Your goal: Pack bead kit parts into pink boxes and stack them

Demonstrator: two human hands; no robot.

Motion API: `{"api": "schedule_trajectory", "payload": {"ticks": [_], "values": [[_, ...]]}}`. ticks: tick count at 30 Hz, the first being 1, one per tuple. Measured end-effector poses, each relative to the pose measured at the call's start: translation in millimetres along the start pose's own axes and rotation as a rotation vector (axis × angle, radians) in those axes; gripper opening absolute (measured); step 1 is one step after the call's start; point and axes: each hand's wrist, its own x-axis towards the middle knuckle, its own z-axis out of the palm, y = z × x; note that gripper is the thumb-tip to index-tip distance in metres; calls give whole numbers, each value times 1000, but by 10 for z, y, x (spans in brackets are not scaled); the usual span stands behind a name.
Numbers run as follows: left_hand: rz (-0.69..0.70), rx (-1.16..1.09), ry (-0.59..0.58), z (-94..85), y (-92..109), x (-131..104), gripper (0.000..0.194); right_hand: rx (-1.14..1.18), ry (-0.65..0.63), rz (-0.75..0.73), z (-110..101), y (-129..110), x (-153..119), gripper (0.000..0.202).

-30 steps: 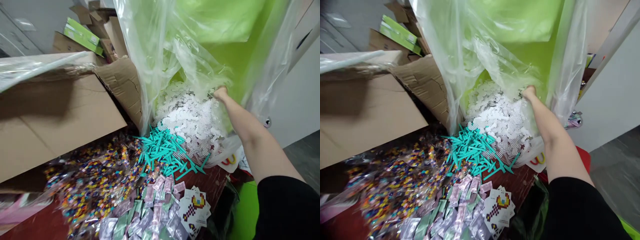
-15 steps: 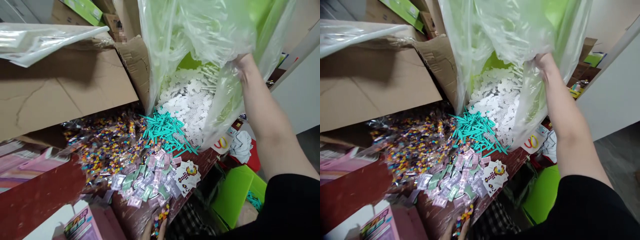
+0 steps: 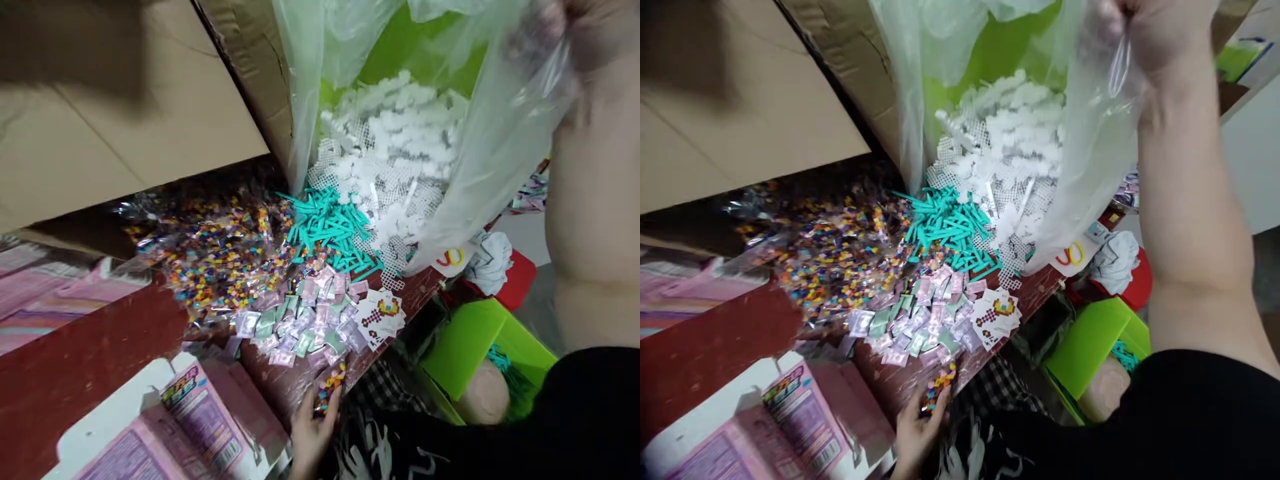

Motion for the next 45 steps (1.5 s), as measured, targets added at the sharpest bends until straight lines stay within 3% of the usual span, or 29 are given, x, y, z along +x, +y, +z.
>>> {"api": "schedule_trajectory", "payload": {"ticks": [5, 8, 9, 12, 14, 16, 18, 21, 23, 26, 30, 34, 37, 41, 45], "values": [[8, -41, 17, 12, 12, -13, 45, -235, 25, 71, 7, 502, -19, 24], [-4, -45, 7, 23, 13, -15, 46, -739, 14, 56, 47, 686, -128, 7], [-10, -43, 7, 29, 20, -12, 47, -921, 19, 36, 61, 699, -260, 18], [-34, -60, -13, 59, 59, 11, 52, -1195, 56, -162, 163, 707, -1028, 47], [-63, -95, -32, 84, 97, 30, 56, -1180, -24, -321, 297, 808, -1773, 46], [-92, -126, -55, 101, 143, 44, 60, -1152, -230, -207, 449, 1046, -2516, 47], [-86, -146, -81, 101, 192, 46, 58, -1152, -311, 21, 572, 1371, -3085, 60], [-15, -134, -91, 71, 253, 15, 50, -1173, -323, 182, 658, 1800, -3475, 72], [7, -122, -84, 39, 279, -34, 48, -1162, -332, 214, 660, 1958, -3504, 69], [-41, -205, -70, -15, 301, -141, 51, -1164, -384, 265, 630, 2003, -3446, 62], [-191, -437, -89, -78, 317, -294, 53, -1247, -501, 368, 583, 1846, -3404, 54], [-348, -632, -184, -109, 350, -419, 62, -1173, -576, 287, 538, 1658, -3263, 48], [-342, -657, -227, -116, 395, -480, 62, -977, -596, 232, 556, 1586, -3021, 33], [-309, -684, -305, -128, 428, -534, 58, -459, -531, 318, 587, 1522, -2720, 29], [-343, -731, -321, -140, 371, -610, 68, -282, -452, 334, 325, 1409, -2774, 36]]}}
